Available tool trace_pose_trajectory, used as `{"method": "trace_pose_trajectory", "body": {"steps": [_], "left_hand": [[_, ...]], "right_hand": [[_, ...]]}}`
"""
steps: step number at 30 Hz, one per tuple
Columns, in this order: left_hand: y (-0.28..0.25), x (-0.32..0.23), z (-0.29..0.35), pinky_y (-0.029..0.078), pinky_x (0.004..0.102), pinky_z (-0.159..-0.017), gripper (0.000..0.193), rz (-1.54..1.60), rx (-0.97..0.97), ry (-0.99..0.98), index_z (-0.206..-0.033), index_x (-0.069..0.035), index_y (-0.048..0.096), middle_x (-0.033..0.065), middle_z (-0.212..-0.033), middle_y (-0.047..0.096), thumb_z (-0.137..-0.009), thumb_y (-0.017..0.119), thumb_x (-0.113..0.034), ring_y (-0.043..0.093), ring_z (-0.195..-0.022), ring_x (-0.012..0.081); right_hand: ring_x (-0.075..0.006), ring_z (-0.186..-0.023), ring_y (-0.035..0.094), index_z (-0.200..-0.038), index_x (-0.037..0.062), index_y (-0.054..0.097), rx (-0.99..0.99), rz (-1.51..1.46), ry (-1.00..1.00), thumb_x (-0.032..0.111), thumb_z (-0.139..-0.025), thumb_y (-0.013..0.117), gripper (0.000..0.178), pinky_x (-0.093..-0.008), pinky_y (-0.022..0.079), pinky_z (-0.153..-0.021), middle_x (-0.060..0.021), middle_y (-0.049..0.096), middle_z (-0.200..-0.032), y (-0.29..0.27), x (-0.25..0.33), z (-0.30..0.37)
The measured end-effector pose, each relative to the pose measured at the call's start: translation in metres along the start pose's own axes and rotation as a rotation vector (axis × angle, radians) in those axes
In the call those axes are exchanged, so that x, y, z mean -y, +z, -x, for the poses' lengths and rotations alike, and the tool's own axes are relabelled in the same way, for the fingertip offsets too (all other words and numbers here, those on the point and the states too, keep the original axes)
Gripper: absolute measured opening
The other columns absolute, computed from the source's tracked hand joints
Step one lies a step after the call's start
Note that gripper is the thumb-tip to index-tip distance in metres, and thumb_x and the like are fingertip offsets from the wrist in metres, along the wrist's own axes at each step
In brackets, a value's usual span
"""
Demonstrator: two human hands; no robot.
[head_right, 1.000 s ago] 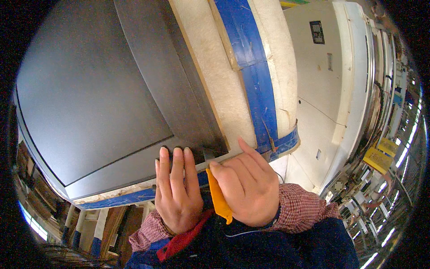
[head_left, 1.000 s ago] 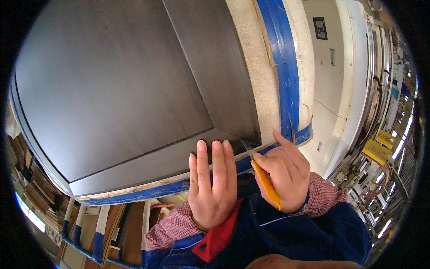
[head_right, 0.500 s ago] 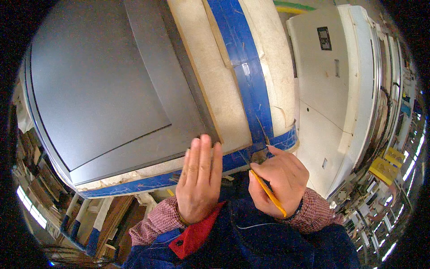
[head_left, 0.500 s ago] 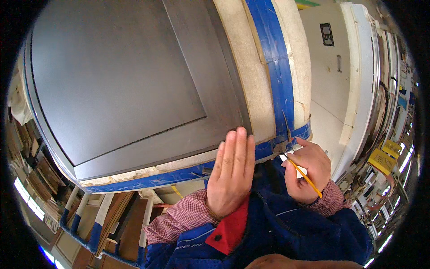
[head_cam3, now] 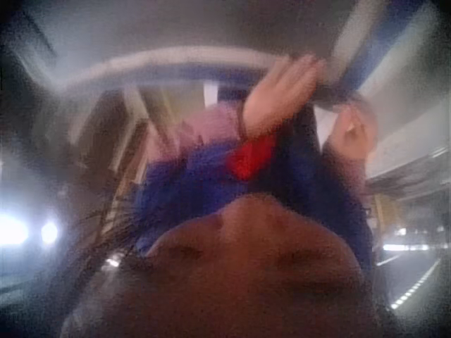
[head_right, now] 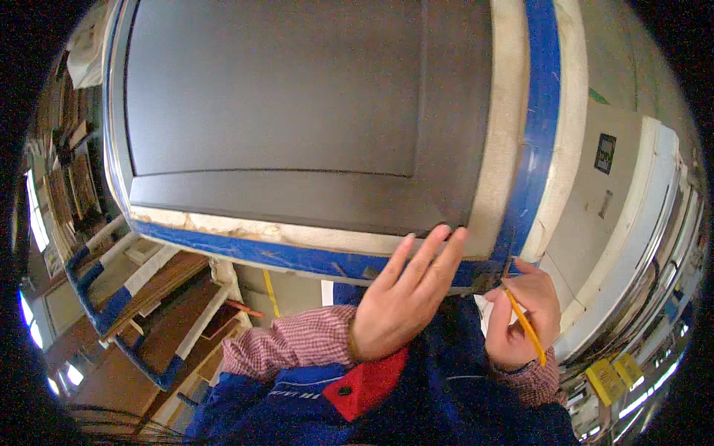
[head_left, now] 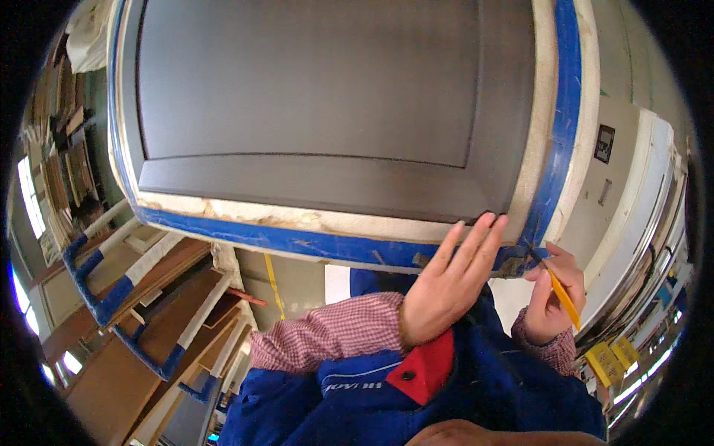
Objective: The person wipes a dark laminate panel with a white cloth, then uses a utility knife to trim excess laminate along the panel's edges. They work along multiple sides, peeling away thin strips of overhang and occasionally adjusting their grip on the panel.
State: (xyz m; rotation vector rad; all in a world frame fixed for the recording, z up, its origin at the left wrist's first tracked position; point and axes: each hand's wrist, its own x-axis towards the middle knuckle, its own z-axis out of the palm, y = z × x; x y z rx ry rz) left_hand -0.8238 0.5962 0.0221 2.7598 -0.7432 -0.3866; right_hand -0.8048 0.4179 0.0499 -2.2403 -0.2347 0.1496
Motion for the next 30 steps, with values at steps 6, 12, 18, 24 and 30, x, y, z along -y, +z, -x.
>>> {"method": "trace_pose_trajectory", "body": {"steps": [6, 12, 18, 24, 30], "left_hand": [[0.000, 0.017, 0.002, 0.027, 0.0404, -0.111, 0.050, -0.047, 0.036, 0.122, -0.130, -0.001, 0.049, 0.0091, -0.146, 0.035, -0.085, 0.044, -0.021, 0.030, -0.136, 0.0271], [-0.007, 0.015, -0.007, 0.032, 0.0401, -0.108, 0.042, -0.084, 0.060, 0.205, -0.125, 0.000, 0.054, 0.0074, -0.139, 0.043, -0.086, 0.045, -0.015, 0.036, -0.133, 0.0293], [-0.019, 0.011, -0.016, 0.042, 0.0386, -0.100, 0.034, -0.152, 0.136, 0.231, -0.117, -0.001, 0.059, 0.0091, -0.131, 0.050, -0.085, 0.049, -0.009, 0.044, -0.127, 0.0313], [-0.032, 0.019, -0.016, 0.047, 0.0343, -0.092, 0.033, -0.125, 0.134, 0.115, -0.113, 0.001, 0.062, 0.0155, -0.131, 0.050, -0.082, 0.051, -0.003, 0.050, -0.119, 0.0351], [-0.029, 0.011, -0.019, 0.041, 0.0440, -0.094, 0.046, -0.318, 0.175, -0.033, -0.124, -0.017, 0.057, 0.0147, -0.138, 0.045, -0.081, 0.054, -0.001, 0.044, -0.122, 0.0348]], "right_hand": [[-0.0265, -0.068, 0.062, -0.088, 0.0040, 0.059, -0.074, 0.053, -0.018, 0.000, -0.077, 0.063, 0.013, -0.0454, 0.052, -0.079, -0.0084, 0.064, -0.075, 0.010, 0.015, -0.008], [-0.0259, -0.067, 0.064, -0.086, 0.0034, 0.061, -0.132, 0.054, 0.070, -0.001, -0.072, 0.066, 0.015, -0.0427, 0.053, -0.077, -0.0078, 0.065, -0.072, 0.003, 0.001, 0.005], [-0.0265, -0.067, 0.064, -0.088, 0.0029, 0.061, -0.191, -0.019, 0.104, -0.001, -0.070, 0.068, 0.020, -0.0418, 0.054, -0.074, -0.0101, 0.065, -0.076, -0.004, -0.024, 0.023], [-0.0279, -0.069, 0.065, -0.091, 0.0056, 0.061, -0.088, -0.115, 0.176, 0.003, -0.069, 0.070, 0.024, -0.0424, 0.054, -0.075, -0.0088, 0.064, -0.075, -0.026, -0.049, 0.043], [-0.0256, -0.066, 0.064, -0.093, 0.0053, 0.059, -0.135, -0.181, 0.141, 0.002, -0.068, 0.071, 0.028, -0.0410, 0.055, -0.074, -0.0069, 0.062, -0.073, -0.030, -0.075, 0.055]]}}
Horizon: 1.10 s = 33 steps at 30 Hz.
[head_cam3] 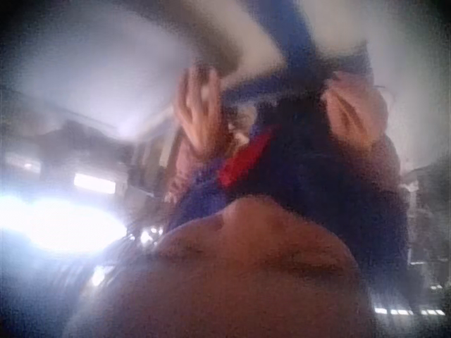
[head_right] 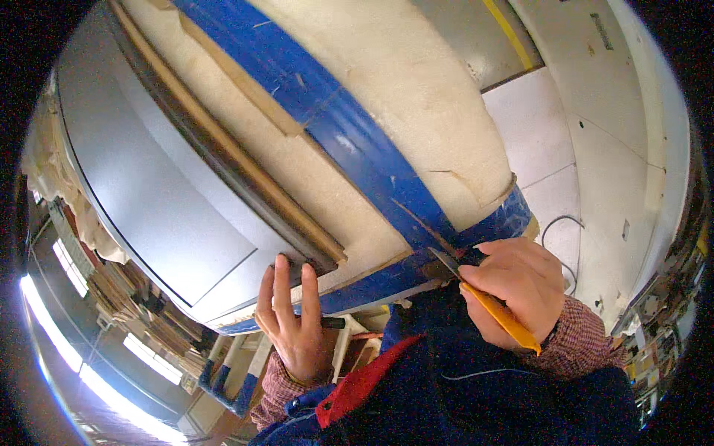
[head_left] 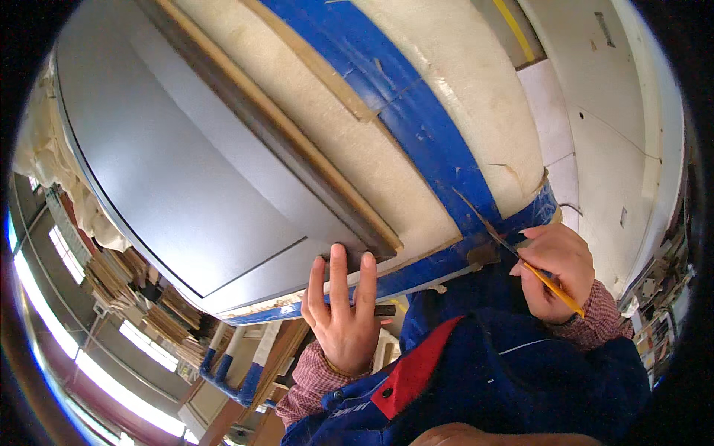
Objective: The person wipes a dark laminate panel with a white cloth, then uses a utility knife to trim excess laminate along the panel's edges. They work along multiple sides, peeling away thin strips of overhang and occasionally adjusting their grip on the panel.
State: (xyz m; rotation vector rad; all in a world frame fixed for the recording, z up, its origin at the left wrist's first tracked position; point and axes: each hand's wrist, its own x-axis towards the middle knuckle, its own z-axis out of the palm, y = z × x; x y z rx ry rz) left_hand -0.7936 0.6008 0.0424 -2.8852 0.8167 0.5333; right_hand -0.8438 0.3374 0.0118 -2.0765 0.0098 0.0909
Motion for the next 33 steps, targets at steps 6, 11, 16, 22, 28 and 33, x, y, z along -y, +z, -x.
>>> {"method": "trace_pose_trajectory", "body": {"steps": [6, 11, 16, 22, 28, 33], "left_hand": [[-0.004, 0.000, 0.002, 0.040, 0.0451, -0.096, 0.049, 0.098, 0.027, -0.004, -0.125, -0.017, 0.056, 0.0175, -0.138, 0.043, -0.077, 0.062, -0.010, 0.042, -0.123, 0.0380], [-0.010, 0.004, 0.004, 0.039, 0.0460, -0.100, 0.054, 0.136, 0.080, 0.029, -0.124, -0.009, 0.057, 0.0202, -0.139, 0.040, -0.072, 0.067, -0.013, 0.040, -0.125, 0.0416], [-0.007, 0.005, 0.004, 0.039, 0.0472, -0.100, 0.052, 0.129, 0.056, 0.033, -0.123, -0.007, 0.057, 0.0212, -0.135, 0.043, -0.072, 0.066, -0.010, 0.040, -0.125, 0.0422], [-0.007, -0.004, 0.001, 0.041, 0.0468, -0.099, 0.046, 0.097, 0.002, 0.021, -0.122, -0.006, 0.058, 0.0202, -0.131, 0.047, -0.076, 0.060, -0.004, 0.043, -0.122, 0.0427], [-0.009, 0.004, -0.001, 0.040, 0.0434, -0.101, 0.042, 0.122, 0.090, 0.073, -0.124, -0.005, 0.057, 0.0153, -0.139, 0.043, -0.083, 0.051, -0.010, 0.040, -0.127, 0.0397], [-0.002, 0.012, 0.024, 0.030, 0.0435, -0.108, 0.053, 0.131, 0.093, -0.116, -0.135, 0.000, 0.042, 0.0143, -0.145, 0.036, -0.084, 0.045, -0.011, 0.035, -0.134, 0.0324]], "right_hand": [[-0.0246, -0.068, 0.065, -0.088, 0.0035, 0.063, 0.078, -0.027, 0.046, 0.003, -0.067, 0.071, 0.023, -0.0414, 0.054, -0.076, -0.0072, 0.064, -0.072, -0.017, -0.010, 0.001], [-0.0251, -0.072, 0.065, -0.085, 0.0039, 0.065, 0.114, -0.005, 0.117, 0.002, -0.066, 0.069, 0.019, -0.0423, 0.053, -0.079, -0.0075, 0.064, -0.071, -0.031, -0.016, -0.001], [-0.0257, -0.074, 0.066, -0.086, 0.0045, 0.065, 0.108, -0.032, 0.096, 0.003, -0.067, 0.070, 0.020, -0.0415, 0.053, -0.078, -0.0081, 0.065, -0.074, -0.036, -0.023, -0.004], [-0.0274, -0.076, 0.067, -0.089, 0.0054, 0.064, 0.113, -0.035, 0.058, 0.003, -0.069, 0.072, 0.022, -0.0401, 0.055, -0.074, -0.0086, 0.066, -0.077, -0.038, -0.024, -0.012], [-0.0284, -0.080, 0.068, -0.095, 0.0049, 0.061, 0.153, 0.040, 0.005, 0.002, -0.076, 0.067, 0.020, -0.0404, 0.055, -0.071, -0.0081, 0.070, -0.082, -0.041, -0.017, -0.016], [-0.0277, -0.080, 0.066, -0.104, 0.0026, 0.057, 0.035, -0.013, 0.009, 0.000, -0.085, 0.056, 0.019, -0.0410, 0.051, -0.080, -0.0121, 0.069, -0.081, -0.024, 0.001, -0.017]]}}
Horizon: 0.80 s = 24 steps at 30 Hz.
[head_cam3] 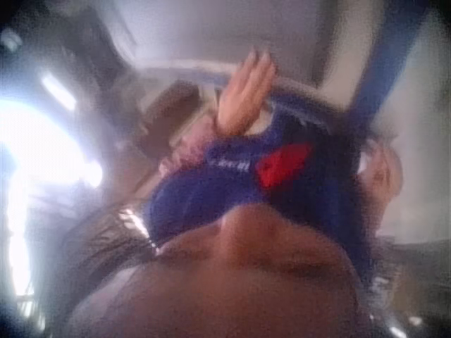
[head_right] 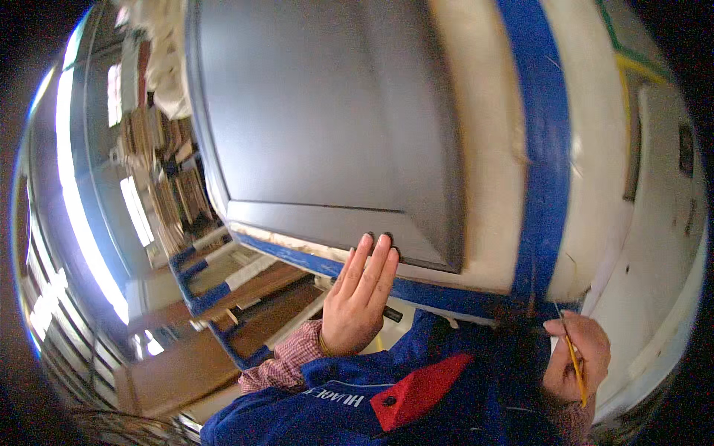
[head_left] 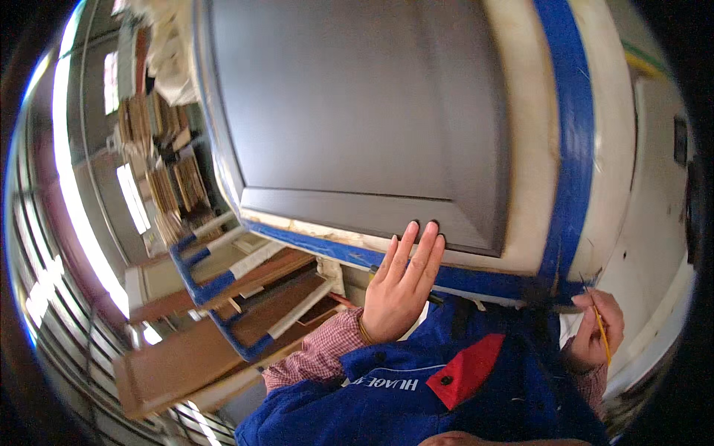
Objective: The person wipes a dark laminate panel with a white cloth, then uses a utility knife to trim excess laminate along the panel's edges. They work along multiple sides, peeling away thin strips of overhang and occasionally adjusting their grip on the panel.
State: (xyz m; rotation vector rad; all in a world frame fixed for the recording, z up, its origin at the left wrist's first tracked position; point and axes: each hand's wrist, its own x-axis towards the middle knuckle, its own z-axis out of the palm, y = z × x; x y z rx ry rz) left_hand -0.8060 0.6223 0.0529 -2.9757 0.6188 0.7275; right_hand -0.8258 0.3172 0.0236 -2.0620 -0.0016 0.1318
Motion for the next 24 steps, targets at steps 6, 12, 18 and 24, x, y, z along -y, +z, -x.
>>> {"method": "trace_pose_trajectory", "body": {"steps": [6, 12, 18, 24], "left_hand": [[0.023, 0.054, 0.039, 0.028, 0.0454, -0.110, 0.058, 0.047, -0.146, -0.254, -0.138, 0.003, 0.035, 0.0175, -0.146, 0.032, -0.081, 0.045, -0.005, 0.032, -0.136, 0.0314], [0.043, 0.136, 0.076, 0.038, 0.0382, -0.102, 0.064, 0.135, -0.337, -0.402, -0.135, 0.006, 0.037, 0.0198, -0.144, 0.035, -0.073, 0.050, 0.000, 0.036, -0.133, 0.0316], [0.074, 0.254, 0.127, 0.039, 0.0346, -0.102, 0.055, 0.146, -0.378, -0.429, -0.134, 0.001, 0.042, 0.0135, -0.144, 0.037, -0.081, 0.047, -0.008, 0.038, -0.133, 0.0251], [0.088, 0.343, 0.172, 0.035, 0.0360, -0.106, 0.054, 0.213, -0.400, -0.484, -0.133, 0.006, 0.042, 0.0199, -0.145, 0.033, -0.081, 0.046, -0.010, 0.033, -0.135, 0.0309]], "right_hand": [[-0.0263, -0.079, 0.065, -0.103, 0.0004, 0.057, 0.067, 0.065, -0.146, 0.001, -0.085, 0.056, 0.018, -0.0376, 0.049, -0.080, -0.0120, 0.069, -0.082, 0.031, 0.029, -0.008], [-0.0257, -0.077, 0.064, -0.102, 0.0014, 0.057, 0.123, 0.138, -0.263, 0.001, -0.086, 0.056, 0.016, -0.0391, 0.049, -0.083, -0.0117, 0.068, -0.078, 0.095, 0.081, -0.034], [-0.0258, -0.072, 0.066, -0.096, 0.0034, 0.056, 0.288, 0.221, -0.424, 0.001, -0.083, 0.057, 0.013, -0.0442, 0.050, -0.084, -0.0106, 0.069, -0.074, 0.241, 0.147, -0.060], [-0.0223, -0.070, 0.066, -0.095, 0.0049, 0.056, 0.456, 0.177, -0.454, 0.001, -0.084, 0.057, 0.012, -0.0497, 0.048, -0.087, -0.0096, 0.069, -0.076, 0.354, 0.215, -0.072]]}}
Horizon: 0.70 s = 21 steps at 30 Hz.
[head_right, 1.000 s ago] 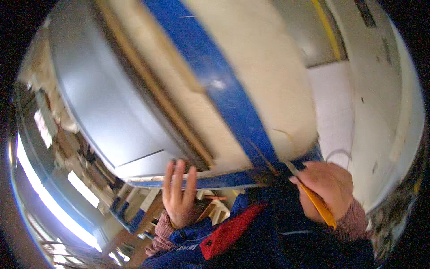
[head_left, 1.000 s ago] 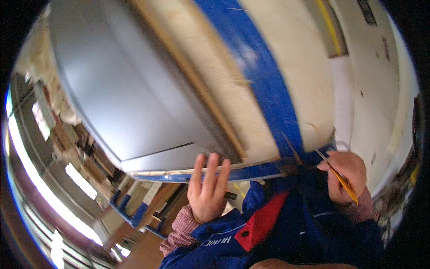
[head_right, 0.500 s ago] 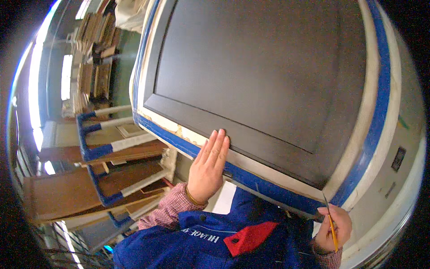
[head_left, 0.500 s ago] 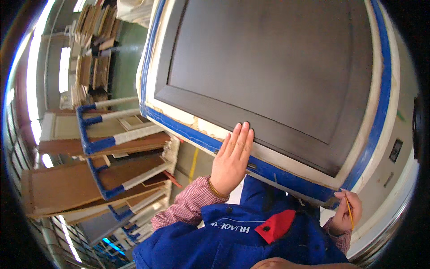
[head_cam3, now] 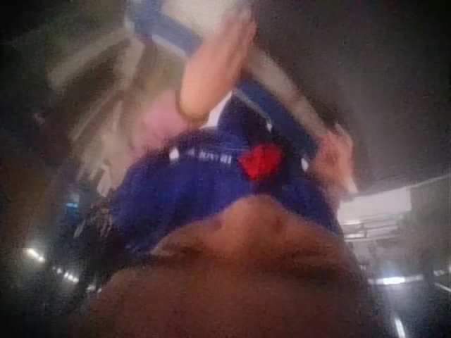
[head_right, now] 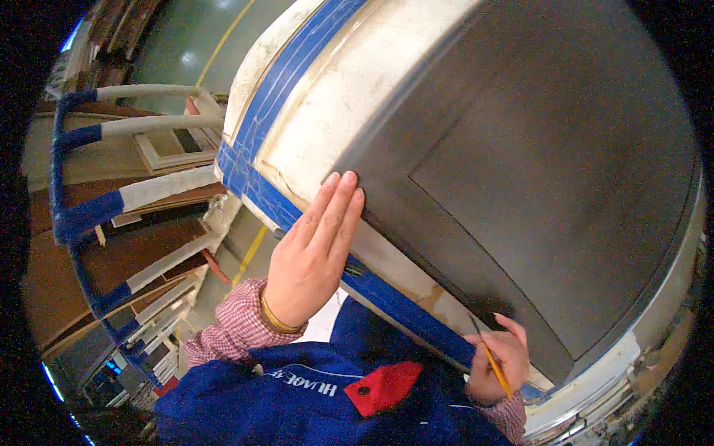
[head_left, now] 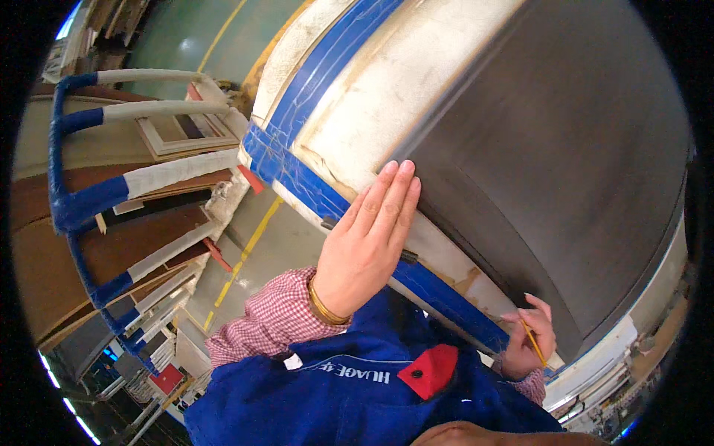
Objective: The person wipes a dark laminate panel with a white cloth, then uses a utility knife to trim excess laminate along the panel's edges. They work along multiple sides, peeling away thin strips of overhang and occasionally adjusting their grip on the panel.
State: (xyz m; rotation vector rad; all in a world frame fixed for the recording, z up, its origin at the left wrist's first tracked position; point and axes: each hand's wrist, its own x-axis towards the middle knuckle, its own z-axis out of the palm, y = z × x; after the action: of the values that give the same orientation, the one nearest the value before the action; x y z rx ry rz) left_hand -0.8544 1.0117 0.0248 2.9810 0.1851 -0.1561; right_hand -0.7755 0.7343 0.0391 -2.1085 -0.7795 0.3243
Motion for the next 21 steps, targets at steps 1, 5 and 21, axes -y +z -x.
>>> {"method": "trace_pose_trajectory", "body": {"steps": [1, 5, 21], "left_hand": [[-0.002, -0.002, -0.002, 0.034, 0.0364, -0.107, 0.054, 0.016, 0.043, 0.006, -0.132, 0.007, 0.042, 0.0212, -0.145, 0.032, -0.081, 0.046, -0.009, 0.033, -0.135, 0.0326], [-0.009, -0.007, -0.004, 0.033, 0.0373, -0.108, 0.052, 0.043, 0.144, 0.055, -0.131, 0.009, 0.043, 0.0249, -0.144, 0.031, -0.081, 0.045, -0.008, 0.030, -0.135, 0.0383], [-0.005, -0.012, 0.011, 0.044, 0.0401, -0.099, 0.054, 0.247, 0.088, -0.095, -0.133, -0.008, 0.049, 0.0195, -0.139, 0.034, -0.080, 0.049, 0.001, 0.034, -0.131, 0.0402]], "right_hand": [[-0.0217, -0.070, 0.066, -0.095, 0.0046, 0.056, 0.027, -0.034, -0.011, 0.001, -0.085, 0.057, 0.011, -0.0505, 0.047, -0.088, -0.0092, 0.068, -0.076, 0.004, 0.003, -0.007], [-0.0212, -0.070, 0.067, -0.097, 0.0060, 0.057, 0.048, -0.030, 0.044, 0.000, -0.084, 0.058, 0.014, -0.0495, 0.046, -0.089, -0.0082, 0.069, -0.077, 0.013, 0.020, -0.025], [-0.0206, -0.074, 0.068, -0.098, 0.0069, 0.058, 0.113, -0.070, 0.029, -0.001, -0.081, 0.059, 0.018, -0.0472, 0.047, -0.089, -0.0073, 0.070, -0.079, 0.017, 0.018, -0.052]]}}
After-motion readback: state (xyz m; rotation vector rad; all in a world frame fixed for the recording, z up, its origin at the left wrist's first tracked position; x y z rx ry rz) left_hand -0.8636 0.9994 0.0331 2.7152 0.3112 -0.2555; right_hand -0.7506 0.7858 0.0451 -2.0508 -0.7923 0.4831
